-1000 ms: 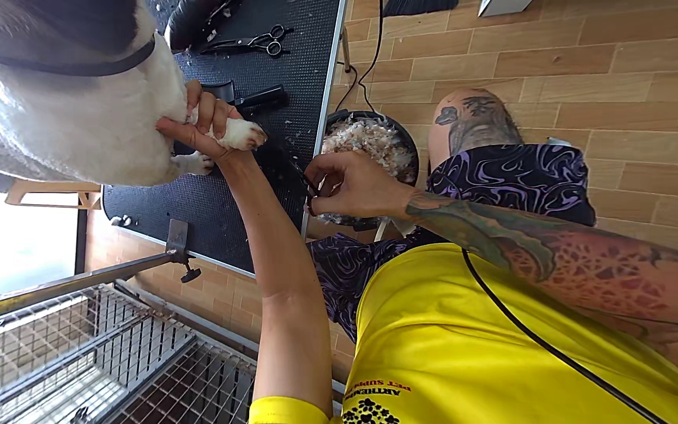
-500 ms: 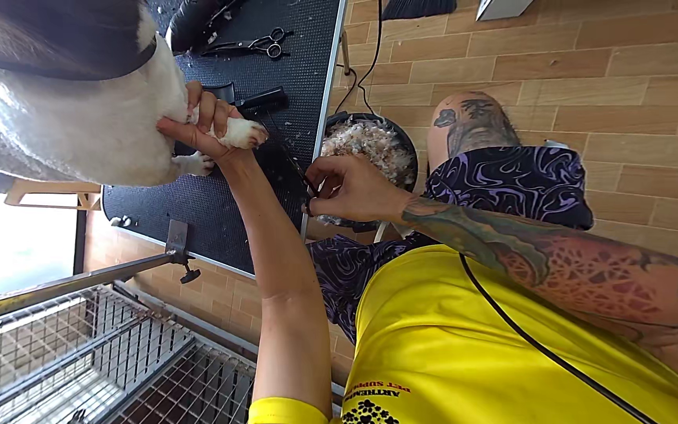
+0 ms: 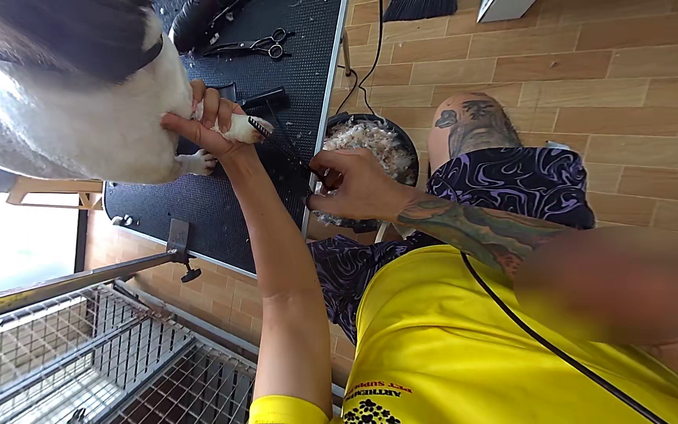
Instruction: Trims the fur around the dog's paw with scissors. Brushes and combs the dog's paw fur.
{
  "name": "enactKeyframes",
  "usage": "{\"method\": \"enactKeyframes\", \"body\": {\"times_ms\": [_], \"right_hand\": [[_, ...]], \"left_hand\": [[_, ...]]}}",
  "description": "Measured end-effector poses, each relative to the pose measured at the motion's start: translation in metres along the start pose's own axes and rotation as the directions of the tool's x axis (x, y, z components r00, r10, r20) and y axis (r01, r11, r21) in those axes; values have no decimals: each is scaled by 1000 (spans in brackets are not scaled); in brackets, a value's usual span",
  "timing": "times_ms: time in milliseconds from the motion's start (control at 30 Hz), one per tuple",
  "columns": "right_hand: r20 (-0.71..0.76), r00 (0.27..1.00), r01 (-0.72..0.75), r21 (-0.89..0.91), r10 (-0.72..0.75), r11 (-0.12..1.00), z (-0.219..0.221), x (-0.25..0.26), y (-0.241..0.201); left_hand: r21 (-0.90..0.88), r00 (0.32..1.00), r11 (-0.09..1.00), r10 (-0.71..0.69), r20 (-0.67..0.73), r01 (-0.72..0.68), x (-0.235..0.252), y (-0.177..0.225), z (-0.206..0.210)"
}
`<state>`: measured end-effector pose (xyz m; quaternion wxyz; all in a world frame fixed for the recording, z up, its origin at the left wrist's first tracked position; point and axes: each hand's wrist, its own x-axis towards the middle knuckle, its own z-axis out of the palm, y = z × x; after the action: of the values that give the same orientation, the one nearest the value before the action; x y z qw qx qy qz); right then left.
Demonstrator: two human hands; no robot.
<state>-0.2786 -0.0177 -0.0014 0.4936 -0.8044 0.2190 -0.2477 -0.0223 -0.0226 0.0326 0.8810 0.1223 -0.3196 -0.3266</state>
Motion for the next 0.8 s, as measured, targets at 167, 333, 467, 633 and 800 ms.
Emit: {"method": "enactKeyframes", "body": {"times_ms": [167,333,467,633,800], "right_hand": [[0,995,100,-180,-102,979,-3,6,15],[16,974,213,-410,-226,887,-16,16,20],[11,961,250,-460,-276,852,-20,24,18],[22,952,279,-481,-306,831,-24,29,19],[31,935,314,-531,-352,787,-29,35,20]], "left_hand": [[26,999,1000,16,-35,-15,0,0,7],[-3,997,999,-35,66,35,5,2,-8],[31,1000,999,-13,1,13,3,3,3],[94,995,995,54,-89,-45,1,3,12],[-4,999,1000,-31,-26,31,6,10,2]]}}
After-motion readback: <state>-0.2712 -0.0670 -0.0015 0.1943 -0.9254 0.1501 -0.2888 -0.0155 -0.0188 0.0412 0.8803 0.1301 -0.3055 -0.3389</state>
